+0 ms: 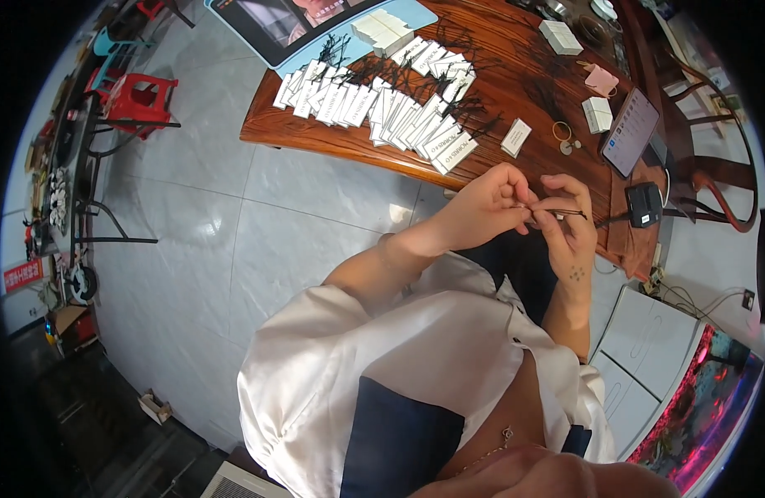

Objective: Applying small labels to plastic components with black cords.

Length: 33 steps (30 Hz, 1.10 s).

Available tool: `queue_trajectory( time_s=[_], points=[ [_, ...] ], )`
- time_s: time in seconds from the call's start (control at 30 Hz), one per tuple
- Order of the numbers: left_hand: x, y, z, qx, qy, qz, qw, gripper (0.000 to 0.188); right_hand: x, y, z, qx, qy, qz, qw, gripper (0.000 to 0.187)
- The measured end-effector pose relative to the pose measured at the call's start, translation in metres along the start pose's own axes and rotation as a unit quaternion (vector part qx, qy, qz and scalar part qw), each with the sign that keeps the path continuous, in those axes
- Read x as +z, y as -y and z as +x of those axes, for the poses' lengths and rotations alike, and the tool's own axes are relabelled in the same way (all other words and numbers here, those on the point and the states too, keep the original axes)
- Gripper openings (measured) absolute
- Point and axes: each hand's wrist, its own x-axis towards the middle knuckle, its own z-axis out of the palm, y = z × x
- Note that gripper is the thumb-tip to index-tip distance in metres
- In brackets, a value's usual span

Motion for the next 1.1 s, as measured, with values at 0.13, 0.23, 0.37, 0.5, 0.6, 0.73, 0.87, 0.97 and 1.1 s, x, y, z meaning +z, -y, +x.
queue_trajectory(
  time_s=[0.13,0.23,0.37,0.5,0.6,0.73,0.87,0.97,1.1],
  points=[
    [0.000,0.001,0.000,0.029,0.000,0.059,0.998,0.020,0.003,0.004,0.000,0.019,-0.016,0.016,1.000,0.009],
    [-0.001,0.004,-0.003,0.028,-0.018,0.097,0.995,0.015,0.003,-0.001,-0.002,0.025,-0.033,0.043,0.998,0.009],
    [-0.003,-0.002,-0.006,0.072,-0.016,0.326,0.942,0.011,-0.002,-0.002,0.000,-0.006,-0.112,0.037,0.993,0.012],
    [0.002,-0.002,-0.003,0.128,-0.047,0.388,0.912,0.012,0.001,0.012,-0.003,-0.064,-0.079,-0.069,0.992,0.018],
    [0.002,0.002,-0.001,0.060,-0.094,0.210,0.971,0.013,0.011,0.021,0.002,-0.161,0.007,-0.139,0.977,0.021],
    [0.000,0.001,0.000,0.024,-0.097,0.142,0.985,0.011,0.015,0.015,0.000,-0.177,0.015,-0.151,0.972,0.023],
    [0.006,0.000,-0.005,0.057,-0.062,0.146,0.986,0.010,0.008,0.013,-0.008,-0.053,-0.022,-0.072,0.996,0.019],
    [0.008,-0.012,-0.009,-0.013,-0.030,0.176,0.984,0.010,-0.004,0.002,-0.007,0.055,-0.004,0.054,0.997,0.017],
    [0.004,-0.012,-0.010,-0.046,0.012,0.193,0.980,0.012,-0.018,-0.005,0.000,0.111,0.074,0.151,0.979,0.016]
  ],
)
